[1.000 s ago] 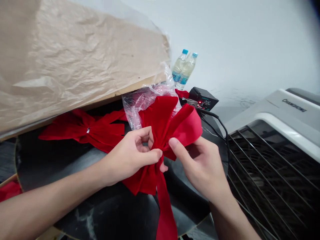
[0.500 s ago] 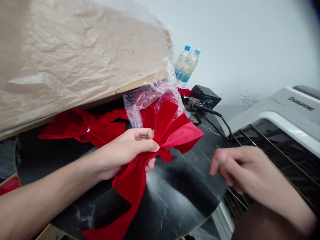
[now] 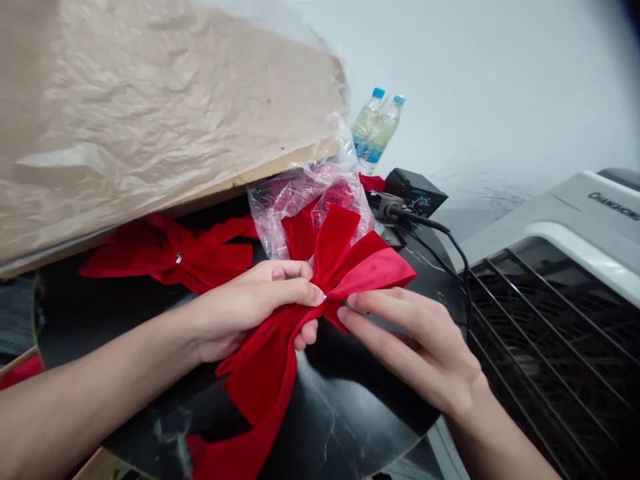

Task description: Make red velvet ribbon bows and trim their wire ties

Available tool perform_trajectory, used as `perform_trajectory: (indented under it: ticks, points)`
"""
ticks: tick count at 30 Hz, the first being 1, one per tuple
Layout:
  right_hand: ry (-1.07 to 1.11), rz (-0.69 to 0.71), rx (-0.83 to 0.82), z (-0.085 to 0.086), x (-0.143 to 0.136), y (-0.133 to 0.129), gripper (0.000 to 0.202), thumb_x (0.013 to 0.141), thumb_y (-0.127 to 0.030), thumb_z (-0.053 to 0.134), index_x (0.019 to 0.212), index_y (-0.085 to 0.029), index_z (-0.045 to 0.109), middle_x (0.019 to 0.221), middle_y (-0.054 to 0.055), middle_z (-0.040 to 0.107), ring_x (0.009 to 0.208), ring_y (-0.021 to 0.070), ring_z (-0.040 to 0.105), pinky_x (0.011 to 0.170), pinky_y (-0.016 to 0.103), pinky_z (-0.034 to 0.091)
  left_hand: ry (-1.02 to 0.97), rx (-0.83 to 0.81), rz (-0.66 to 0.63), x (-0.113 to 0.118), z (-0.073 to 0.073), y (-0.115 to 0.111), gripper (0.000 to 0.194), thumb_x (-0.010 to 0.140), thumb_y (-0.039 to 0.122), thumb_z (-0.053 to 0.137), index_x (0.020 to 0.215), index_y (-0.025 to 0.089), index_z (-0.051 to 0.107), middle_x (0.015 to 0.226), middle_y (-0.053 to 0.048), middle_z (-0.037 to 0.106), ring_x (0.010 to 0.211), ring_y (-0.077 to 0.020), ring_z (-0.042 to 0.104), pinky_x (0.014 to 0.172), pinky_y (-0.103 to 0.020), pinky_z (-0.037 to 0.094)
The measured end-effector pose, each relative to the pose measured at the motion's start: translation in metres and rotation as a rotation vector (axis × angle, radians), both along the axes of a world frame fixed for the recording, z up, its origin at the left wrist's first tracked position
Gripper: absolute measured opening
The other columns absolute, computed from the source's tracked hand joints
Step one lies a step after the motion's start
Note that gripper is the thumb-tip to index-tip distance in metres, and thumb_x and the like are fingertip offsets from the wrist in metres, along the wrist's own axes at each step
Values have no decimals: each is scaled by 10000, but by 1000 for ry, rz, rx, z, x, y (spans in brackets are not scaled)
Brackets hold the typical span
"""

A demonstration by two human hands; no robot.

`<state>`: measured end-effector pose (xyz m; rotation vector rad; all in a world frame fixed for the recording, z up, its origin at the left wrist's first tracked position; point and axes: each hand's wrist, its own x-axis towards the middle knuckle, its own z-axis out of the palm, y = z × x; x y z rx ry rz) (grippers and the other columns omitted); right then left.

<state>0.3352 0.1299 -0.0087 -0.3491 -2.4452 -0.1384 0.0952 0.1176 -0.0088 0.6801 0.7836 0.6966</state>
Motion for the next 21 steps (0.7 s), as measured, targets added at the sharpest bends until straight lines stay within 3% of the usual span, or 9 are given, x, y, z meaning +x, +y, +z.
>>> perform_trajectory:
  ticks: [6,10,13,18,21]
  points:
    - [-155,52,123,9,2,-1,324,1031,-114,419,1171,-157,708,1326,109,728,1069,214,734,803,328,647,48,16,-29,0,-5,1,272,740,204,832,779,174,564,613,-59,729,509,-138,672,497,-183,543]
    - [-216,108,132,17,-1,2,297,1034,-106,413,1129,-75,692,1261,191,744,1016,257,748,791,378,636,114,93,-16,0,-8,1,326,730,179,863,887,178,577,640,-51,737,540,-157,698,532,-216,570]
    - [-281,102,173,22,-2,2,307,1044,-100,405,1083,-65,708,1182,165,778,910,216,766,783,332,625,142,168,7,1,-9,0,477,741,161,867,1049,232,510,633,15,710,548,-171,703,559,-256,583]
    - [-314,45,148,20,-5,1,358,1049,-80,357,1133,-45,703,1187,157,778,1010,219,768,833,332,637,192,250,19,0,-9,0,483,788,209,855,1051,258,453,648,44,693,639,-199,758,631,-285,614]
    - [-322,25,92,17,-8,1,359,1063,-96,349,1148,-41,693,1189,165,772,1005,227,765,834,352,641,228,271,25,-1,-8,2,514,770,150,847,1066,267,444,655,48,702,635,-189,761,602,-238,598]
